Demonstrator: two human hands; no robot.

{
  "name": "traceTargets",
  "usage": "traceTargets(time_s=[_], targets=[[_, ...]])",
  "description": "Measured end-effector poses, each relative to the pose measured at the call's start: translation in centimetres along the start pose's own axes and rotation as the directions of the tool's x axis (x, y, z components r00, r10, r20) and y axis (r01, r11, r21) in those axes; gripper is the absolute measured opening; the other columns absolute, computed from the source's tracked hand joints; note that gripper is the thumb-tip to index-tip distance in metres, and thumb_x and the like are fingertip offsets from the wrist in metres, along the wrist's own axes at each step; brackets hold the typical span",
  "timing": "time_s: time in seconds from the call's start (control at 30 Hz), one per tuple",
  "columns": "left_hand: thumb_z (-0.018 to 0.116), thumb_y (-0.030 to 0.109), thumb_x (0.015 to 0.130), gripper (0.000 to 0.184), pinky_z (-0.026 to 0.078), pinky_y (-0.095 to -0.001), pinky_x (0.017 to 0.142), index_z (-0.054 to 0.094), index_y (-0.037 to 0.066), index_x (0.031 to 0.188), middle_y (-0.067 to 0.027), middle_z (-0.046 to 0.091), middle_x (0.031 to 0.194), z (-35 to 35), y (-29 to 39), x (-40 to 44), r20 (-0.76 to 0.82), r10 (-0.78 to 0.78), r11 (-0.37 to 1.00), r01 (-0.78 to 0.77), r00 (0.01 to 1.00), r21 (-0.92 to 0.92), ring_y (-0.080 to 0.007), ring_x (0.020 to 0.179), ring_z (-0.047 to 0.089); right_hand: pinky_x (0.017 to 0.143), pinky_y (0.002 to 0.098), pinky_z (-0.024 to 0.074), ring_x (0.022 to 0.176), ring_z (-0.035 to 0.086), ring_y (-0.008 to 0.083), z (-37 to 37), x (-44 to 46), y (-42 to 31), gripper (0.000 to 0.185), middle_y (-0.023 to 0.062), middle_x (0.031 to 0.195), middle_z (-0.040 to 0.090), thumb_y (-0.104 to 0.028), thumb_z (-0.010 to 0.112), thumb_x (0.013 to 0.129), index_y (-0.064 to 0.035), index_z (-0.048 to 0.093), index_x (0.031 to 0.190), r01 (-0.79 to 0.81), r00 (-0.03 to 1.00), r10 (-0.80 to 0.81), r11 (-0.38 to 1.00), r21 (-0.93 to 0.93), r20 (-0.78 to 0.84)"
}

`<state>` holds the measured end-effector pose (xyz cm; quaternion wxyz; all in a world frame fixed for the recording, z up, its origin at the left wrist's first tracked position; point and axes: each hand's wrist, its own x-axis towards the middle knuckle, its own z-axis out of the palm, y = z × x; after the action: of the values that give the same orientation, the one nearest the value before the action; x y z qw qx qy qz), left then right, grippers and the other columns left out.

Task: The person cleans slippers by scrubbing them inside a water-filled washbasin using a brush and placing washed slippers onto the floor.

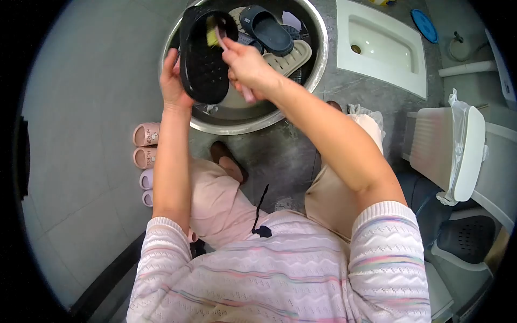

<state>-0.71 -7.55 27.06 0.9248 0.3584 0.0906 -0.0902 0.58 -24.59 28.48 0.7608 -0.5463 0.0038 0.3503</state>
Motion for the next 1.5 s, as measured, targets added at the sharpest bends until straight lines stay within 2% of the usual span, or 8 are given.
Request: traceTargets(time_s=[0.27,0.53,0.67,0.83,1.0,1.1,1.3,1.5], targets=[[0.041,0.057,0.083,0.068,0.044,-0.0454,0.09,0.046,0.001,0.12,-0.0169,0.053,0.115,-2.8,1.1,1.0,0.02,-0.03,1.0,0.03,0.999,-0.009,-0.0369,0.099,0.055,0.033,0.0227,0.0318,0.036,0.035,0.0076,2.5,-1.7,2.5,0.049,-0.0022,0.051,0.037,-0.022,0.036,0.092,-0.0152,0.024,0.139,-0.019,0.997,0.035,0.981,-0.194,0.075],[0.06,0.024,0.077,0.03,0.048,-0.0286,0.078,0.06,0.002,0.098,-0.0077,0.064,0.09,1.6,-1.7,0.2,-0.168,0.106,0.987,-0.083,0.98,0.138,-0.0193,0.081,0.06,0.025,0.0325,0.0338,0.033,0.042,0.0151,0.6,1.2,-0.1,0.036,0.0044,0.053,0.045,-0.028,0.035,0.092,-0.021,0.042,0.126,-0.115,0.991,0.094,0.959,-0.259,-0.092],[0.062,0.025,0.075,0.03,0.051,-0.0298,0.069,0.061,0.002,0.094,-0.0088,0.064,0.088,0.8,1.6,0.1,-0.11,-0.028,0.996,0.038,0.994,0.086,-0.0203,0.073,0.062,0.028,0.0276,0.0351,0.031,0.04,0.0112,2.1,-1.0,2.3,0.044,0.0033,0.052,0.045,-0.023,0.035,0.093,-0.0216,0.03,0.137,-0.024,1.0,0.022,0.925,-0.38,-0.01],[0.062,0.024,0.077,0.027,0.046,-0.0271,0.076,0.061,0.003,0.093,-0.0045,0.063,0.086,-0.4,-1.2,0.8,-0.231,0.203,0.937,-0.121,0.951,0.327,-0.0146,0.081,0.058,0.022,0.0303,0.0326,0.029,0.045,0.0156,1.5,1.1,0.8,0.042,0.007,0.051,0.046,-0.024,0.033,0.092,-0.0129,0.035,0.132,-0.096,0.99,0.051,0.931,-0.352,-0.135],[0.06,0.025,0.076,0.031,0.05,-0.0291,0.07,0.061,0.002,0.096,-0.0083,0.063,0.088,-0.8,2.5,0.7,-0.087,-0.037,0.993,0.047,0.995,0.11,-0.0195,0.075,0.061,0.026,0.031,0.0387,0.03,0.045,0.0172,3.6,-1.7,3.5,0.045,0.0083,0.053,0.051,-0.022,0.035,0.091,-0.0282,0.032,0.136,0.023,1.0,-0.017,0.926,-0.377,0.02],[0.06,0.022,0.077,0.027,0.047,-0.0268,0.073,0.061,0.004,0.096,-0.0063,0.062,0.088,-2.0,-0.6,1.5,-0.218,0.197,0.935,-0.117,0.956,0.334,-0.0167,0.078,0.06,0.026,0.0338,0.0385,0.029,0.044,0.0178,1.5,0.5,2.9,0.042,0.0091,0.053,0.05,-0.024,0.034,0.091,-0.0208,0.035,0.133,-0.065,0.995,0.028,0.914,-0.401,-0.097],[0.061,0.023,0.076,0.03,0.048,-0.0265,0.073,0.061,0.002,0.097,-0.0077,0.064,0.089,-0.7,2.3,0.5,-0.043,-0.11,0.986,0.114,0.993,0.118,-0.0171,0.079,0.06,0.028,0.0377,0.0395,0.028,0.044,0.0211,2.6,-1.1,5.7,0.043,0.0105,0.055,0.051,-0.026,0.033,0.091,-0.0157,0.034,0.133,0.076,0.997,-0.077,0.917,-0.392,0.014],[0.061,0.028,0.075,0.032,0.051,-0.0299,0.068,0.061,0.003,0.095,-0.0084,0.064,0.088,-0.9,-0.4,1.0,-0.216,0.06,0.961,0.002,0.974,0.277,-0.0193,0.072,0.062,0.034,0.0335,0.0413,0.036,0.047,0.0189,1.6,-0.9,1.5,0.043,0.0079,0.056,0.05,-0.024,0.033,0.092,-0.0121,0.037,0.132,-0.127,0.991,0.104,0.903,-0.41,-0.078]])
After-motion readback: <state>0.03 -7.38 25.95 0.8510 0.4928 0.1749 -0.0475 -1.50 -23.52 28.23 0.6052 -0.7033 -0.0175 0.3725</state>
